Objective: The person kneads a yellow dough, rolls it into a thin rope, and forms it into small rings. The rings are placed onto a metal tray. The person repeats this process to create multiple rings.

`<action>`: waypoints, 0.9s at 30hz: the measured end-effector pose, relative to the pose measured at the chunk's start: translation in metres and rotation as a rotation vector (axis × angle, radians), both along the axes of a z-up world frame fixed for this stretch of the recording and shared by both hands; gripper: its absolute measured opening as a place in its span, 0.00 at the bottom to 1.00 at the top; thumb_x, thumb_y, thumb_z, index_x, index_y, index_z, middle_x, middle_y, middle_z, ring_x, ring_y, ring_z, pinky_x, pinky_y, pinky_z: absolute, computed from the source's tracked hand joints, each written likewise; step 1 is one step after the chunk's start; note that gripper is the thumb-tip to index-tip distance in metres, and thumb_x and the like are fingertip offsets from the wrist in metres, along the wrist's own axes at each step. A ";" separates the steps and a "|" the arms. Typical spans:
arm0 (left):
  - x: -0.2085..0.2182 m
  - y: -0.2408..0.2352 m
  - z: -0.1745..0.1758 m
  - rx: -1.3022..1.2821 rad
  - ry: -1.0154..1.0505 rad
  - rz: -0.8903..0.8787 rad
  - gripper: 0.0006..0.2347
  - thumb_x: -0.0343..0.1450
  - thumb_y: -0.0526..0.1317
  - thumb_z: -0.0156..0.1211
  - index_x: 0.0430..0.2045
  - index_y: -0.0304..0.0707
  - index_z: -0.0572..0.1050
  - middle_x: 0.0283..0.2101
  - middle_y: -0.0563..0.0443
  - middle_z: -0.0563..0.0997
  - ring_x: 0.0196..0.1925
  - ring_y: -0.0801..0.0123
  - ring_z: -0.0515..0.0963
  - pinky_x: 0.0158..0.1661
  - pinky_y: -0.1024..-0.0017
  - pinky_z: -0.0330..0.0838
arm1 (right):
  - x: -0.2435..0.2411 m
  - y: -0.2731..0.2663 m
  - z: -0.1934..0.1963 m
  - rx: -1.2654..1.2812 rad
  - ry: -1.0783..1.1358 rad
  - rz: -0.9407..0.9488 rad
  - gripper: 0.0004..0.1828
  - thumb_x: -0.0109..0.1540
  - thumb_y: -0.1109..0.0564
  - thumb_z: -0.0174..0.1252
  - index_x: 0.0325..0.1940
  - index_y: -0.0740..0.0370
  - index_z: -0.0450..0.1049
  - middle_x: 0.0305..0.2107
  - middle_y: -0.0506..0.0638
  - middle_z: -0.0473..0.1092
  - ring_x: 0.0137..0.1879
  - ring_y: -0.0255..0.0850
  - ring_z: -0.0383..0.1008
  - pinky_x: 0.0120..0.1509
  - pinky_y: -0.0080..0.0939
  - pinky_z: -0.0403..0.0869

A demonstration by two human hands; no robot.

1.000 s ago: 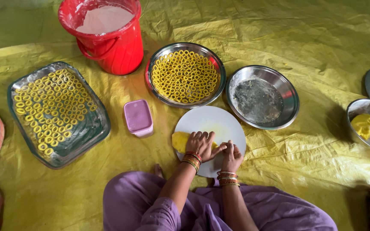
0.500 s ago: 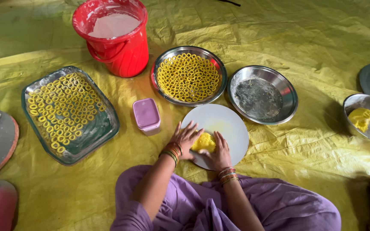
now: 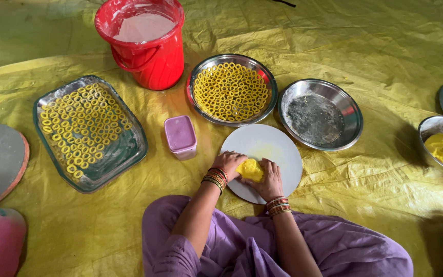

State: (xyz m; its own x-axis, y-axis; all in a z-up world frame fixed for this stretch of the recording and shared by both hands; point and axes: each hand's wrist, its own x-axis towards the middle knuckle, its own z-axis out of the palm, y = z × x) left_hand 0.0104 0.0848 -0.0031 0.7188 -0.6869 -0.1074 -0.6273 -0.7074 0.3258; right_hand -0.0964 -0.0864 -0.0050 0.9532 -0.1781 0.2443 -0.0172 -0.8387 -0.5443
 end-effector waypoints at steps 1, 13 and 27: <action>0.000 0.001 0.004 -0.034 -0.015 0.002 0.26 0.63 0.39 0.72 0.57 0.51 0.73 0.56 0.51 0.79 0.59 0.58 0.77 0.61 0.63 0.69 | 0.000 0.000 -0.001 0.036 0.026 0.001 0.50 0.44 0.35 0.77 0.60 0.64 0.67 0.52 0.57 0.69 0.60 0.52 0.65 0.67 0.51 0.65; 0.008 0.002 -0.003 -0.149 -0.014 -0.012 0.24 0.62 0.36 0.69 0.54 0.51 0.76 0.55 0.53 0.80 0.57 0.60 0.78 0.60 0.64 0.67 | -0.006 0.002 -0.010 -0.044 0.177 -0.129 0.40 0.49 0.35 0.75 0.56 0.58 0.75 0.46 0.55 0.71 0.56 0.51 0.67 0.66 0.49 0.67; 0.001 -0.005 0.024 0.165 -0.027 -0.159 0.58 0.49 0.52 0.84 0.74 0.67 0.47 0.71 0.43 0.61 0.74 0.41 0.58 0.69 0.41 0.43 | -0.012 0.017 0.002 -0.081 -0.042 0.083 0.51 0.52 0.41 0.72 0.75 0.52 0.58 0.66 0.60 0.62 0.70 0.58 0.63 0.69 0.56 0.65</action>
State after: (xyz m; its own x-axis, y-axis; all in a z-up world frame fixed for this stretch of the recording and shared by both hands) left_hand 0.0113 0.0803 0.0205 0.6066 -0.7667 -0.2101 -0.7422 -0.6409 0.1959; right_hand -0.1086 -0.0698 -0.0027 0.9525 -0.0768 0.2947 0.0757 -0.8775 -0.4735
